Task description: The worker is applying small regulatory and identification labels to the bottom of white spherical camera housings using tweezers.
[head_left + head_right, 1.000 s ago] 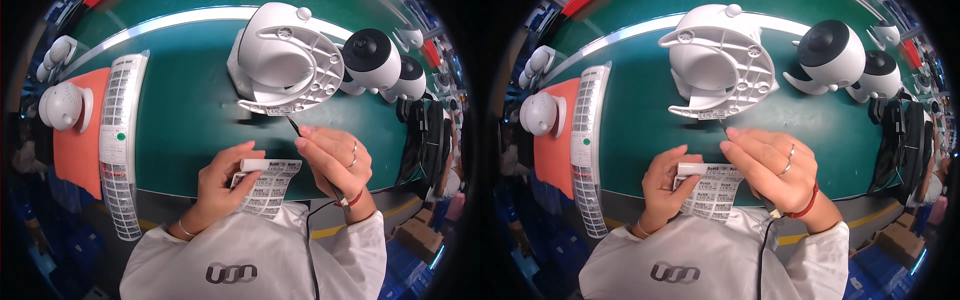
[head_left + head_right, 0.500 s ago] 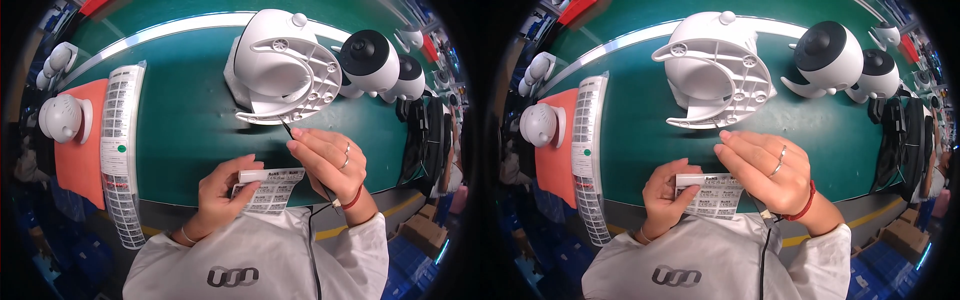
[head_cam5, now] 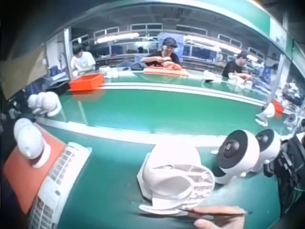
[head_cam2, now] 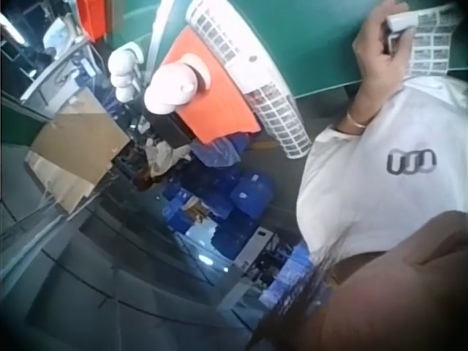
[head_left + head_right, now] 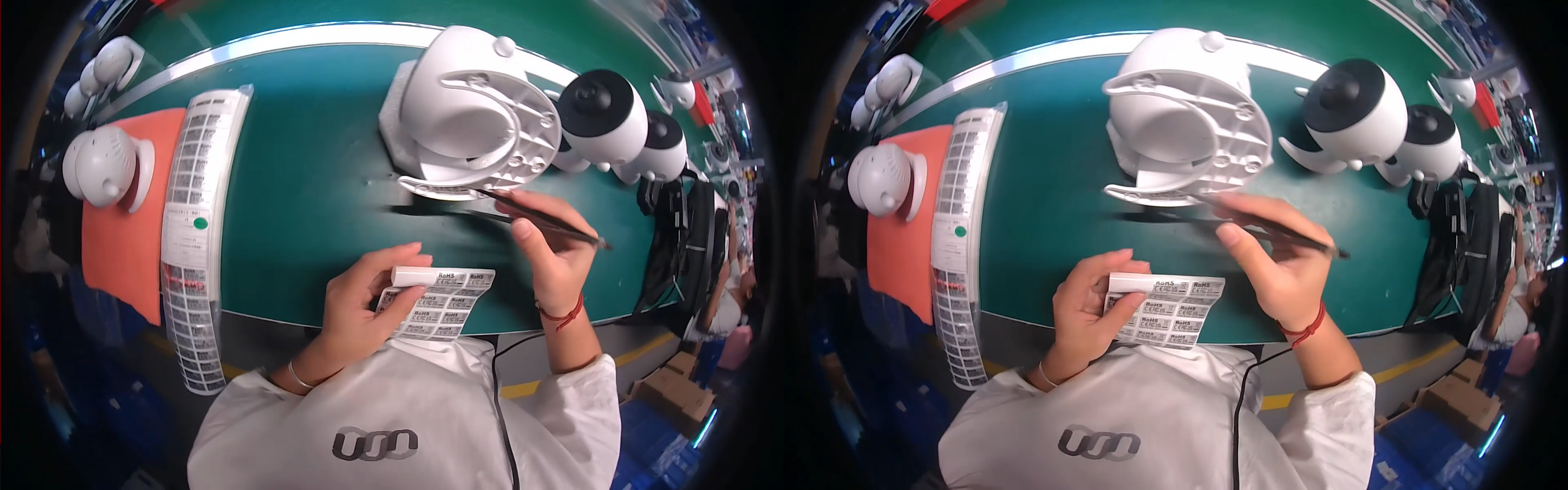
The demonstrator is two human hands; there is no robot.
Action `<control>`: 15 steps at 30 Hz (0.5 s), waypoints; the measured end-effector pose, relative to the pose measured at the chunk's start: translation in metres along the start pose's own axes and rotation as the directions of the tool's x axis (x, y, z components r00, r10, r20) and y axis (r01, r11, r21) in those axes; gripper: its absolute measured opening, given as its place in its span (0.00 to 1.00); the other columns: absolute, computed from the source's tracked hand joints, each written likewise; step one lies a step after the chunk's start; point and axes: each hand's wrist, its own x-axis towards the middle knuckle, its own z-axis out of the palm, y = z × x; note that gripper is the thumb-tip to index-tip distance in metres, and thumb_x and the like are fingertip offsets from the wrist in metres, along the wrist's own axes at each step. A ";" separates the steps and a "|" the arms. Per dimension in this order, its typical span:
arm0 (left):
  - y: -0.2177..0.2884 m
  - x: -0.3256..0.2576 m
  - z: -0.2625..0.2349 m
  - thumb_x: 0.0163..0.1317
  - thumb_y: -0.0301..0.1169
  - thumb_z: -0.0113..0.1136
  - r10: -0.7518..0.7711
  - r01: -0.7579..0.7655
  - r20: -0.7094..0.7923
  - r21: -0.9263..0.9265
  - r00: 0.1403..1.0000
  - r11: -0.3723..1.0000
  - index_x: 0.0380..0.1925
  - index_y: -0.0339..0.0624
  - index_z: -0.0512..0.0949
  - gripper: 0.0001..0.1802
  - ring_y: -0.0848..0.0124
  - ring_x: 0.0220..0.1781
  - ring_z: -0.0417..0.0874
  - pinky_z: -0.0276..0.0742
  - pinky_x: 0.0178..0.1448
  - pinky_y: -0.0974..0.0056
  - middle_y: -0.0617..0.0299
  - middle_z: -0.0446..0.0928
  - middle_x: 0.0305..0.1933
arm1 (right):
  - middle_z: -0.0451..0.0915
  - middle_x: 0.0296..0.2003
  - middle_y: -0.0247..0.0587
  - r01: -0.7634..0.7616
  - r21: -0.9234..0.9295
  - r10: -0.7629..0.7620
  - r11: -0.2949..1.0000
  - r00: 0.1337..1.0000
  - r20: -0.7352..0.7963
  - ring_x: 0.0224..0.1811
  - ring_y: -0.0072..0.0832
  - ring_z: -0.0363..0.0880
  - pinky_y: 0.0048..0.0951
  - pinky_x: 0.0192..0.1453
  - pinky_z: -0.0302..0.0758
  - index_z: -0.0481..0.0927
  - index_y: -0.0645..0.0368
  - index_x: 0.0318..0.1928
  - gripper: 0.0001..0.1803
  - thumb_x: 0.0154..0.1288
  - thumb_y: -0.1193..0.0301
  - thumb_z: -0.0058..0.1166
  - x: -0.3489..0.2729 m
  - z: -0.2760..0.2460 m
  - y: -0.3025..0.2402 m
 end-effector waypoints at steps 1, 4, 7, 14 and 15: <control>0.000 0.000 0.000 0.60 0.14 0.59 -0.001 0.001 -0.006 -0.016 1.000 1.000 0.57 0.34 0.70 0.24 0.70 0.52 0.81 0.79 0.53 0.69 0.49 0.79 0.51 | 0.84 0.39 0.46 0.162 -0.168 -0.160 0.972 0.987 0.029 0.40 0.29 0.83 0.25 0.46 0.77 0.82 0.67 0.44 0.14 0.54 0.83 0.62 0.002 0.001 0.001; 0.001 -0.001 0.001 0.60 0.15 0.59 -0.049 0.048 -0.017 -0.055 0.999 0.997 0.57 0.34 0.70 0.23 0.70 0.52 0.81 0.79 0.53 0.69 0.49 0.79 0.51 | 0.85 0.35 0.47 0.533 -0.547 -0.494 0.645 0.837 0.233 0.35 0.37 0.84 0.28 0.40 0.79 0.83 0.67 0.38 0.15 0.46 0.87 0.65 0.005 0.007 -0.001; 0.001 0.000 0.003 0.60 0.16 0.59 -0.030 0.027 -0.049 -0.053 0.998 0.998 0.54 0.32 0.73 0.20 0.71 0.51 0.82 0.79 0.54 0.69 0.51 0.80 0.50 | 0.84 0.33 0.46 0.619 -0.580 -0.567 0.530 0.767 0.301 0.34 0.37 0.84 0.29 0.39 0.79 0.82 0.66 0.37 0.15 0.44 0.85 0.66 0.004 0.021 -0.001; -0.002 -0.002 0.001 0.59 0.17 0.60 -0.011 0.004 -0.069 -0.108 0.998 0.994 0.51 0.32 0.75 0.18 0.70 0.50 0.83 0.79 0.53 0.69 0.52 0.81 0.49 | 0.83 0.41 0.44 -0.019 -0.114 0.009 0.993 0.997 -0.083 0.42 0.27 0.82 0.25 0.48 0.77 0.78 0.68 0.50 0.19 0.56 0.82 0.61 -0.014 0.029 -0.014; -0.002 -0.003 0.000 0.59 0.17 0.60 -0.019 0.011 -0.068 -0.117 0.997 0.993 0.50 0.32 0.75 0.17 0.71 0.49 0.83 0.80 0.53 0.69 0.53 0.81 0.49 | 0.82 0.43 0.43 -0.070 0.052 0.074 0.996 0.995 -0.071 0.45 0.28 0.81 0.26 0.53 0.75 0.75 0.68 0.53 0.20 0.58 0.81 0.58 -0.012 0.021 -0.021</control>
